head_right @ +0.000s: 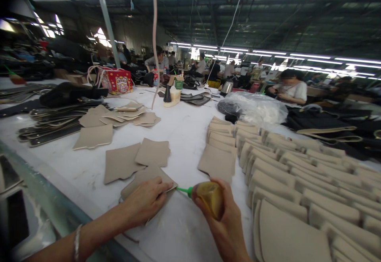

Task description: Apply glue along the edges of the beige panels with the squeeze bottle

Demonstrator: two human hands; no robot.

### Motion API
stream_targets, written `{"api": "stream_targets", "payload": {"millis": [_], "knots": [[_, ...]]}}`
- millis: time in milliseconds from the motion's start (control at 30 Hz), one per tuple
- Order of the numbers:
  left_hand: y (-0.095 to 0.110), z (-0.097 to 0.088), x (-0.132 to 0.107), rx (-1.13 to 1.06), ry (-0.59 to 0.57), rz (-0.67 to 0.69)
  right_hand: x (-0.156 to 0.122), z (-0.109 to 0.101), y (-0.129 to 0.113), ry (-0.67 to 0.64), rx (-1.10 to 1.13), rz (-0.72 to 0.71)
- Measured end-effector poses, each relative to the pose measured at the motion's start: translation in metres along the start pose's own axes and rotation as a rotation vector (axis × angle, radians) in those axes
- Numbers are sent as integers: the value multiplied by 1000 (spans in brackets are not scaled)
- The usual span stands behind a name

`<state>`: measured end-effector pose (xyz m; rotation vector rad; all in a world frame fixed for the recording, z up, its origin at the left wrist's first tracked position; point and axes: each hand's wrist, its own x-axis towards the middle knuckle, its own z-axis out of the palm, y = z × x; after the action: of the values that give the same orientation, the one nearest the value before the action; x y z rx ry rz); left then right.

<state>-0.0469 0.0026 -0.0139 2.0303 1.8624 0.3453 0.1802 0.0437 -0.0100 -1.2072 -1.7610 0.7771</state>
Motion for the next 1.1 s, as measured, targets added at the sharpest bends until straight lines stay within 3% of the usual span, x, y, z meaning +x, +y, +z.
{"api": "stream_targets", "payload": {"millis": [300,467,633,867,1000,1100], "knots": [[2,-3,-1,8,7,9,1,-1,2,-14,49,36],[3,-8,-1,-9,-14,21,0,-3,0,-132,105,48],[2,-13,-3,-29,-31,20,1,-2,0,-86,124,56],[1,-13,-3,-50,-17,32,-11,1,-7,-131,141,31],[1,-14,-4,-43,-29,25,-12,2,-11,-47,136,59],[0,-13,-5,-48,-29,32,-18,5,-13,-100,187,104]]}}
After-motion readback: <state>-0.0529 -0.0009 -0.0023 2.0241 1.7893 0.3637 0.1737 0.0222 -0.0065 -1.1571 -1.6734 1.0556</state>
